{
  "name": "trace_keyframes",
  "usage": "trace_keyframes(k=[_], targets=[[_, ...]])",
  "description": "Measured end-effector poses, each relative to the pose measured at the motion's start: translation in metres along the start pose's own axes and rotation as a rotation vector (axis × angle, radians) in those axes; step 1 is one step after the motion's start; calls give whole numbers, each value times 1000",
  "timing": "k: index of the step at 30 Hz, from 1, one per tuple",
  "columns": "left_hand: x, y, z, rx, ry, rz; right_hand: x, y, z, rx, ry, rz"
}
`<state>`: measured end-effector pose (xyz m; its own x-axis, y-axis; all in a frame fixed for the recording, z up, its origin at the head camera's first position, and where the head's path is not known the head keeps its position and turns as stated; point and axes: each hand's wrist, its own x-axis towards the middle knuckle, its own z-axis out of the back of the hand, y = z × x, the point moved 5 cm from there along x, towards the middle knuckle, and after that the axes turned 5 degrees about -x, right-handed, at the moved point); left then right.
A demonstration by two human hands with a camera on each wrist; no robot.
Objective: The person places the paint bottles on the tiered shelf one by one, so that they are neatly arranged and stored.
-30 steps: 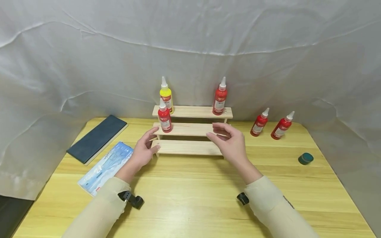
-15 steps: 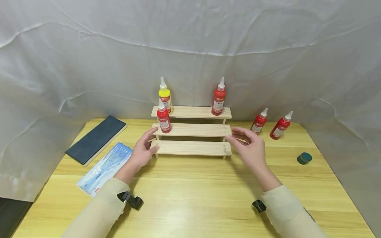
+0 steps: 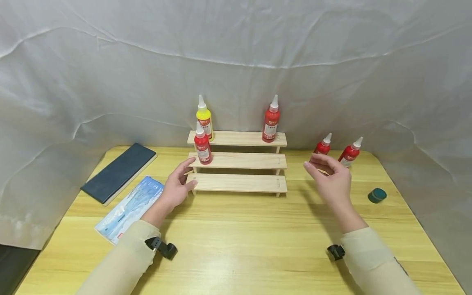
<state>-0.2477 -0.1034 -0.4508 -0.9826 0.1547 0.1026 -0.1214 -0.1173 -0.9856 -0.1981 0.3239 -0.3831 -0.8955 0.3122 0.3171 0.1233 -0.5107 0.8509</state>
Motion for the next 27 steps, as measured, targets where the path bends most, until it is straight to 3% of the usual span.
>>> trace_keyframes(k=[4, 14, 27], targets=[[5, 10, 1, -1, 1, -16, 8, -10, 10, 1, -51, -23], [5, 12, 0, 6, 0, 7, 31, -33, 25, -24, -107, -144], [4, 13, 2, -18, -7, 29, 60, -48, 22, 12, -157, -212]])
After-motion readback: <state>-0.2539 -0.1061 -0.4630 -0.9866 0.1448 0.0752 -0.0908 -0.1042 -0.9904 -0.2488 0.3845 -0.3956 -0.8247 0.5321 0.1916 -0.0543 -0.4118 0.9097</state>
